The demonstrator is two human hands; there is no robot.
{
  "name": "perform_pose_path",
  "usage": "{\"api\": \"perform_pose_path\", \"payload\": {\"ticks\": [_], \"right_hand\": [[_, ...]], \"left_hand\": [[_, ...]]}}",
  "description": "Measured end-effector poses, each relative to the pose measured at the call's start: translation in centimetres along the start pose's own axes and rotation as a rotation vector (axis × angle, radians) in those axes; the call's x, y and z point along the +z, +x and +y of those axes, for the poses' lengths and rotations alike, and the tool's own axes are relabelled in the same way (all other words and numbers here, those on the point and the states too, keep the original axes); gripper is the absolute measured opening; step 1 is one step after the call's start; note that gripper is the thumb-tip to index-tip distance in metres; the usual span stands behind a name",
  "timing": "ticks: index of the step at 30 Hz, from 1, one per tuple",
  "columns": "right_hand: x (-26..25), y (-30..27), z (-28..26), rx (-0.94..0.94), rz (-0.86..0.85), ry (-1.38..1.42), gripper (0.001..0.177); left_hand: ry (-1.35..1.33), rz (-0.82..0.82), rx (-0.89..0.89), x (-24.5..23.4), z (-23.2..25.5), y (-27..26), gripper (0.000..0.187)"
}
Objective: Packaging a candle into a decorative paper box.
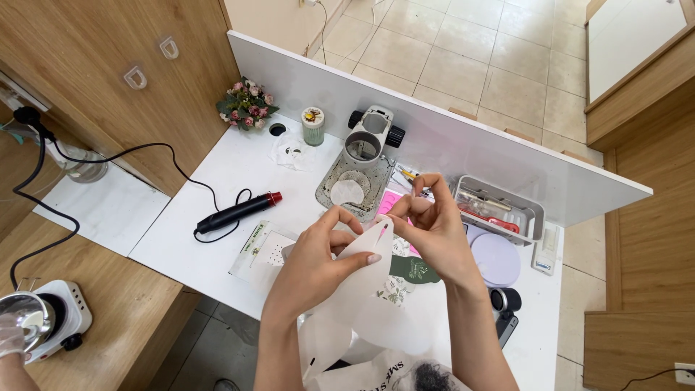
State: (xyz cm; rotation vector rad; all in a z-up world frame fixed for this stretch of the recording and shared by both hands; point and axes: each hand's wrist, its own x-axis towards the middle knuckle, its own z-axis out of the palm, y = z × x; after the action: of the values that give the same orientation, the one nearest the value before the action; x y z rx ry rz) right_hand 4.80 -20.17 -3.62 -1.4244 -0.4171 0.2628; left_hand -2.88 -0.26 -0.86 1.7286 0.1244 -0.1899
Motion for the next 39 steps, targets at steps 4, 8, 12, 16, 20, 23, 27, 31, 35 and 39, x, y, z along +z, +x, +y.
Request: {"api": "perform_pose_path", "payload": {"ticks": [4,8,12,16,20,23,27,31,35,39], "right_hand": [[0.4,0.1,0.3,-0.005,0.070,-0.025,0.045],[0.7,0.2,0.6,-0.058,0.105,0.066,0.042],[0.7,0.3,1.1,-0.121,0.126,0.065,0.041],[0.7,0.6,1.4,-0.077,0.137,0.063,0.040],[0.3,1.0,2.2,-0.101,0.135,0.065,0.039],[0.3,1.3,2.1,-0.102,0.134,0.094,0.040],[0.3,1.6,1.7,-0.126,0.141,0.135,0.039],[-4.5,3.0,2.1,-0.152,0.461,-0.022,0.031],[-6.4,3.0,-0.3,-0.292,0.548,0.142,0.030],[-6.1,2.1,1.3,-0.191,0.492,0.180,0.027]], "left_hand": [[-0.011,0.007,0.022,-0.1,0.4,0.0,0.040],[-0.016,0.010,0.014,0.0,0.6,0.3,0.040],[0.000,0.030,0.053,0.0,0.3,0.6,0.040],[0.012,0.021,0.055,-0.2,0.3,0.8,0.040],[0.060,0.028,0.078,-0.2,0.2,1.3,0.040],[0.047,0.022,0.072,-0.3,0.7,1.7,0.040],[0.048,0.005,0.091,-0.5,1.5,1.8,0.040],[0.191,-0.094,-0.028,-0.9,0.7,1.0,0.041],[0.021,-0.097,-0.039,-2.2,0.1,0.4,0.046],[0.139,0.107,-0.025,-3.3,1.6,-0.1,0.056]]}}
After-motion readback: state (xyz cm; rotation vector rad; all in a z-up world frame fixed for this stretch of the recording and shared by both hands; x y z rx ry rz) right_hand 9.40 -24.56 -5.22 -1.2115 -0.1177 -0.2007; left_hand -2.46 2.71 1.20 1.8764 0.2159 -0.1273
